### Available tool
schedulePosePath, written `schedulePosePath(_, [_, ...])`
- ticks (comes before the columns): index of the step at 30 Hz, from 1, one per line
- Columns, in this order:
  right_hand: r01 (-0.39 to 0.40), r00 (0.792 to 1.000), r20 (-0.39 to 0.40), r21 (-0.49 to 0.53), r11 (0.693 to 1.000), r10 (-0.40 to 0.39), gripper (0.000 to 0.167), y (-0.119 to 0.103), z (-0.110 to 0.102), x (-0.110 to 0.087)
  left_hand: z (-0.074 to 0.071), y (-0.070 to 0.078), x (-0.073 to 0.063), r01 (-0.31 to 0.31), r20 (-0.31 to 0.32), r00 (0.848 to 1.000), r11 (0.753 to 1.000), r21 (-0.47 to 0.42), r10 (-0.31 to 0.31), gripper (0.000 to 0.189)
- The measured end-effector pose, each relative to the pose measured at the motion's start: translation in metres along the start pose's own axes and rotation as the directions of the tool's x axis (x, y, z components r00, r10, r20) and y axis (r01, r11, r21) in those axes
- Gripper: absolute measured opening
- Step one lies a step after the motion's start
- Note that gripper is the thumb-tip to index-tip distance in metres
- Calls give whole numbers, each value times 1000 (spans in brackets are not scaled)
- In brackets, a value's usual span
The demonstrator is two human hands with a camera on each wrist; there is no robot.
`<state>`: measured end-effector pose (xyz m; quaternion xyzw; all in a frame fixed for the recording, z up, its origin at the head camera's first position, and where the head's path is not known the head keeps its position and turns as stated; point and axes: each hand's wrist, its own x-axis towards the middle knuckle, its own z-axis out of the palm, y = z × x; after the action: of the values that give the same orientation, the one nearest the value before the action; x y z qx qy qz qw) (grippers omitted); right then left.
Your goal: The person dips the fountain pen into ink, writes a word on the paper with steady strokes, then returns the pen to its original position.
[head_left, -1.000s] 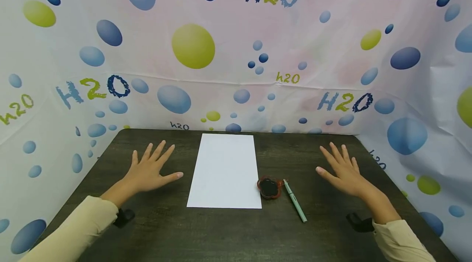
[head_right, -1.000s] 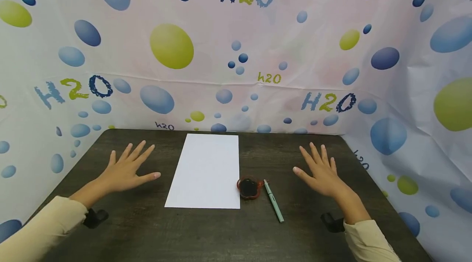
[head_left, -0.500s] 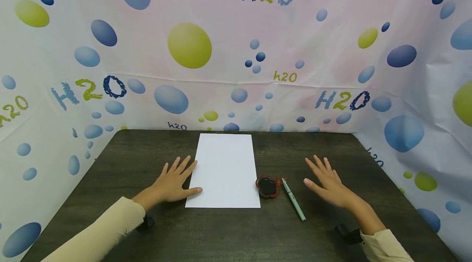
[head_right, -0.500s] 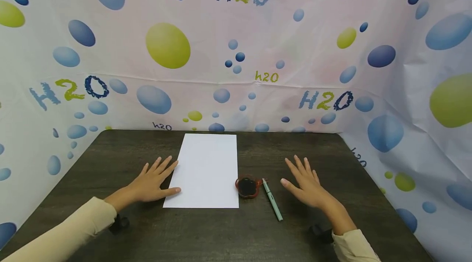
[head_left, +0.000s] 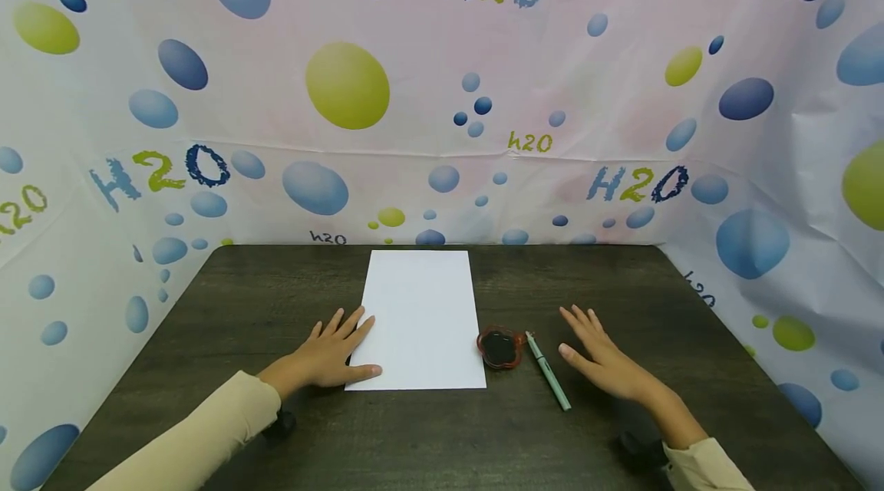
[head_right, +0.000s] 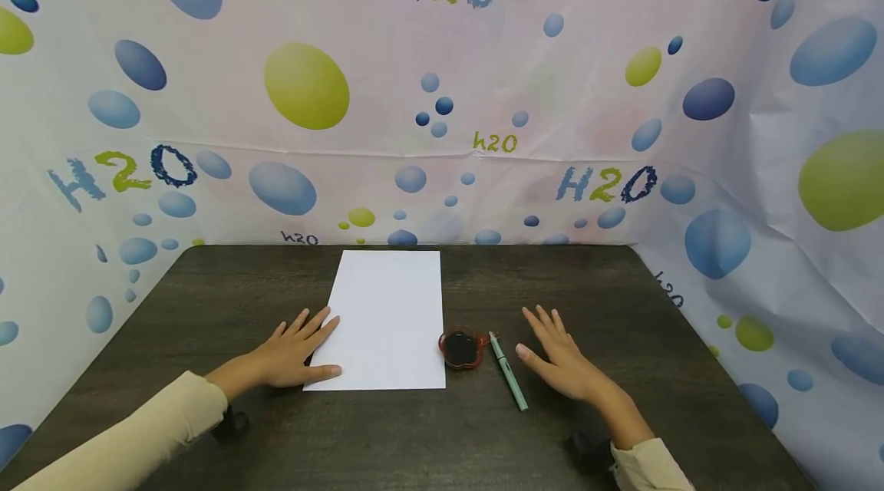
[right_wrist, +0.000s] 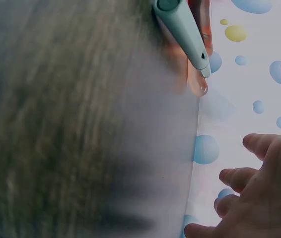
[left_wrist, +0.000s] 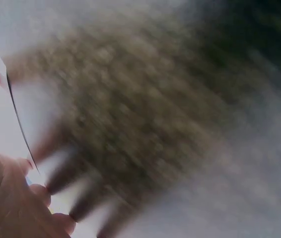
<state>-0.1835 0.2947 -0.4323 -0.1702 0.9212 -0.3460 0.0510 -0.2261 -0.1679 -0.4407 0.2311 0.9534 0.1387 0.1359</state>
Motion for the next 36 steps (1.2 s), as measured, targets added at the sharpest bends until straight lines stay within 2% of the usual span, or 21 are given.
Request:
schedulePosePath(8, [39,997,56,92,995,-44,63,2,2,0,0,0,-1,10,28,1000,1000,22,-11,94])
schedulePosePath(13, [63,993,85,235,970,-85,58,1,0,1,1,-1,0,7,22,1000,1000,8,-7,95])
schedulePosePath(16, [34,989,123,384,923,-87,57,2,-3,2,5,-4,2,7,26,1000,1000,11,-7,96])
schedulePosePath(20, [-48,978,195,565,824,-76,59,3,-7,3,11,-11,7,7,5,1000,1000,28,-7,98])
schedulePosePath(22, [-93,973,223,622,778,-62,62,3,-9,4,13,-13,8,8,-9,1000,999,36,-7,98])
schedulePosePath(26, [-170,966,258,679,714,-16,65,3,-11,6,12,-11,7,3,-15,1000,1000,27,-3,97])
schedulePosePath(30, [-209,963,269,704,679,18,66,5,-10,7,5,-4,3,0,10,1000,1000,12,0,95])
schedulePosePath(36, [-242,958,284,712,659,45,66,8,-6,10,-3,5,-2,-2,11,1000,1000,2,2,92])
